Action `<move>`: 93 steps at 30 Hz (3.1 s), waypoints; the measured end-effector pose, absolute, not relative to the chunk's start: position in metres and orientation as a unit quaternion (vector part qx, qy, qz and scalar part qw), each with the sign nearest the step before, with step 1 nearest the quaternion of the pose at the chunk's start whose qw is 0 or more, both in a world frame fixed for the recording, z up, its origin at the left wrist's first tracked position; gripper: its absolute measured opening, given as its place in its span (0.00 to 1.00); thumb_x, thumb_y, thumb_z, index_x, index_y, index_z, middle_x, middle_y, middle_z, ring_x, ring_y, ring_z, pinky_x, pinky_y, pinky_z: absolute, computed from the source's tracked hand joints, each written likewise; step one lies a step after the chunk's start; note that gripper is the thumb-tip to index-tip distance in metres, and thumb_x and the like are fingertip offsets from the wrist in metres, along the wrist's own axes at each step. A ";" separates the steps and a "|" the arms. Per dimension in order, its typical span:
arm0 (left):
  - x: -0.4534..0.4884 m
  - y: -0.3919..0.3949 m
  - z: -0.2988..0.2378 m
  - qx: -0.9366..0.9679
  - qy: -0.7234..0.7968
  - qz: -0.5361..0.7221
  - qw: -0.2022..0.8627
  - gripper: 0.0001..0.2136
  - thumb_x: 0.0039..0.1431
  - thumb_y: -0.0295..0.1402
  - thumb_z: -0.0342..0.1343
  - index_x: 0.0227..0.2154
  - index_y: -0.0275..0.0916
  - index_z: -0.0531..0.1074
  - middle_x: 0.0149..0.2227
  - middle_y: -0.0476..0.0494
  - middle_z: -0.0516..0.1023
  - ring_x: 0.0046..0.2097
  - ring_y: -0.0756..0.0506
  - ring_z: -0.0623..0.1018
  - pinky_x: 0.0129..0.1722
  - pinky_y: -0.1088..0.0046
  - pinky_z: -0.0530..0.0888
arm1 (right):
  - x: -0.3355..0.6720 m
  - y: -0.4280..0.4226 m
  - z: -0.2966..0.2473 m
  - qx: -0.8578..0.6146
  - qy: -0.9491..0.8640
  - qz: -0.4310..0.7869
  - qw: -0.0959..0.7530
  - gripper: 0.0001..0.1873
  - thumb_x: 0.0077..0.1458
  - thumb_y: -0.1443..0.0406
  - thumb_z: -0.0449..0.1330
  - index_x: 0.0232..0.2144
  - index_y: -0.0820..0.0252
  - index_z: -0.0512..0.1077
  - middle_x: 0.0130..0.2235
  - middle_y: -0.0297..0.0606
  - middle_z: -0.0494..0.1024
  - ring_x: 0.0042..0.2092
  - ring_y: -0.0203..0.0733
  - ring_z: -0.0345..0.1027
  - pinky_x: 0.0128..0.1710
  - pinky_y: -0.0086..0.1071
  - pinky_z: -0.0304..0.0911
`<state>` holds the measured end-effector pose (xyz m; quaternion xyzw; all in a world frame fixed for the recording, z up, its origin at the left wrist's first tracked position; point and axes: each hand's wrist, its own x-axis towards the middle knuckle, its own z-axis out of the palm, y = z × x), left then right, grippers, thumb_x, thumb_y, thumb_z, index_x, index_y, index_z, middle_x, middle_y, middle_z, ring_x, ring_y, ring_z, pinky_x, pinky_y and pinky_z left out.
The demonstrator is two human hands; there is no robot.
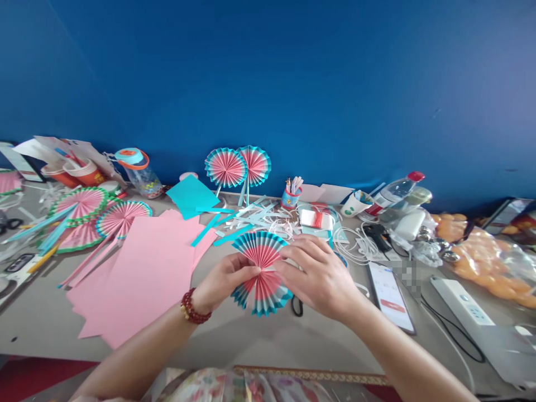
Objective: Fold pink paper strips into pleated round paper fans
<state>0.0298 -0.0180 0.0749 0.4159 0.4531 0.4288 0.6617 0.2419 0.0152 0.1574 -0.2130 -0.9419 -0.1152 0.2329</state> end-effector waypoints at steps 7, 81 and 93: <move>0.030 -0.018 0.079 0.447 0.457 0.418 0.645 0.14 0.50 0.42 0.65 0.31 0.34 0.77 0.32 0.42 0.80 0.32 0.47 0.76 0.34 0.73 0.72 | 0.236 0.017 0.157 -0.199 -0.950 -0.115 0.211 0.08 0.60 0.70 0.56 0.31 0.56 0.74 0.35 0.37 0.77 0.40 0.42 0.67 0.51 0.41 0.62; 0.018 -0.025 0.064 0.516 0.410 0.507 0.555 0.10 0.57 0.37 0.60 0.37 0.36 0.79 0.41 0.39 0.79 0.42 0.42 0.76 0.41 0.69 0.73 | 0.243 -0.002 0.067 -0.367 -0.684 0.461 0.429 0.07 0.54 0.64 0.63 0.36 0.56 0.70 0.39 0.38 0.73 0.40 0.42 0.69 0.40 0.32 0.65; 0.020 -0.025 0.069 0.543 0.422 0.498 0.528 0.12 0.57 0.38 0.59 0.38 0.35 0.78 0.41 0.37 0.78 0.39 0.42 0.76 0.38 0.68 0.73 | 0.238 -0.004 0.066 -0.385 -0.739 0.382 0.400 0.04 0.55 0.67 0.61 0.35 0.56 0.70 0.38 0.38 0.74 0.42 0.45 0.69 0.44 0.35 0.63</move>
